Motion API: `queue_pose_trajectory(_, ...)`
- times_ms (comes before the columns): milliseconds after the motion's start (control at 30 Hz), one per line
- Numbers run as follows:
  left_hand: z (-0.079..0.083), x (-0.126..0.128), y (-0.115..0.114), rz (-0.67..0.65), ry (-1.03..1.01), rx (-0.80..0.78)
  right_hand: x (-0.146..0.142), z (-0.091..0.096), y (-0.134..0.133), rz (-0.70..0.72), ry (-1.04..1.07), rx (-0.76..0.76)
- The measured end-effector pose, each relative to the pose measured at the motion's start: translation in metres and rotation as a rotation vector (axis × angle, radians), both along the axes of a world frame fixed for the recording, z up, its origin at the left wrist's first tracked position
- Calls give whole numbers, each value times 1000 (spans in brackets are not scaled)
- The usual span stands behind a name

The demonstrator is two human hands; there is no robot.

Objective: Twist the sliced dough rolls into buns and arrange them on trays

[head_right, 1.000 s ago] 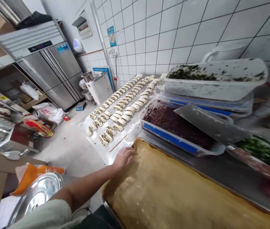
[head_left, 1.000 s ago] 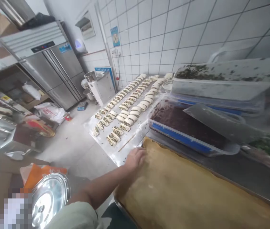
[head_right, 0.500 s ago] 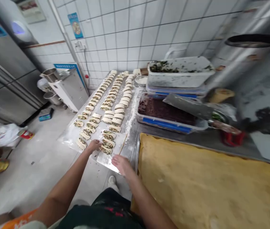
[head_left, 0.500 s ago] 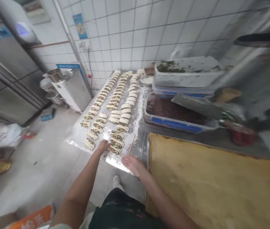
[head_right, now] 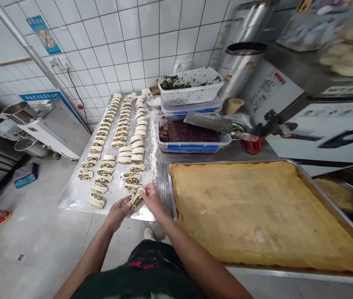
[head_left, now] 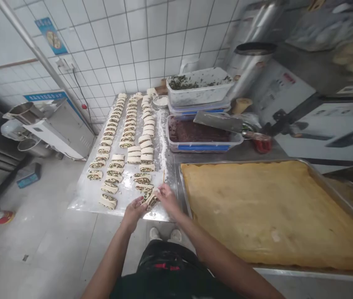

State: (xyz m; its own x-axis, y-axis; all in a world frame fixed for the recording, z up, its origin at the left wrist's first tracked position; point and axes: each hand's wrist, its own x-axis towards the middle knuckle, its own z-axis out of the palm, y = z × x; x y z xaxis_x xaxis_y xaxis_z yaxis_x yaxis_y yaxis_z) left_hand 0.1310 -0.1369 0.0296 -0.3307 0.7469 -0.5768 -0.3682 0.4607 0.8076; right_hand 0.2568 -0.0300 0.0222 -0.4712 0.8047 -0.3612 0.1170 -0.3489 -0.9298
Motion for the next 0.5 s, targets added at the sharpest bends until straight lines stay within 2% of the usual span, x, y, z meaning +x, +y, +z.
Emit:
queue_pose_trajectory(67, 19, 16, 3, -4, -268, 17, 25, 26, 17, 122, 61, 225)
queue_pose_trajectory(167, 48, 32, 14, -98, -385, -11, 64, 64, 38, 368, 120, 509)
queue_pose_trajectory(233, 65, 36, 24, -154, -431, 15, 85, 82, 45, 459, 128, 636)
queue_pose_trajectory(333, 87, 35, 38, -266, -516, 58, 99, 100, 44, 382, 87, 811)
queue_pose_trajectory(400, 101, 31, 46, -371, -552, 63, 97, 107, 41, 249, 51, 907)
queue_pose_trajectory(500, 121, 21, 57, -521, -570, 71, 81, 114, 38, -23, 10, 980)
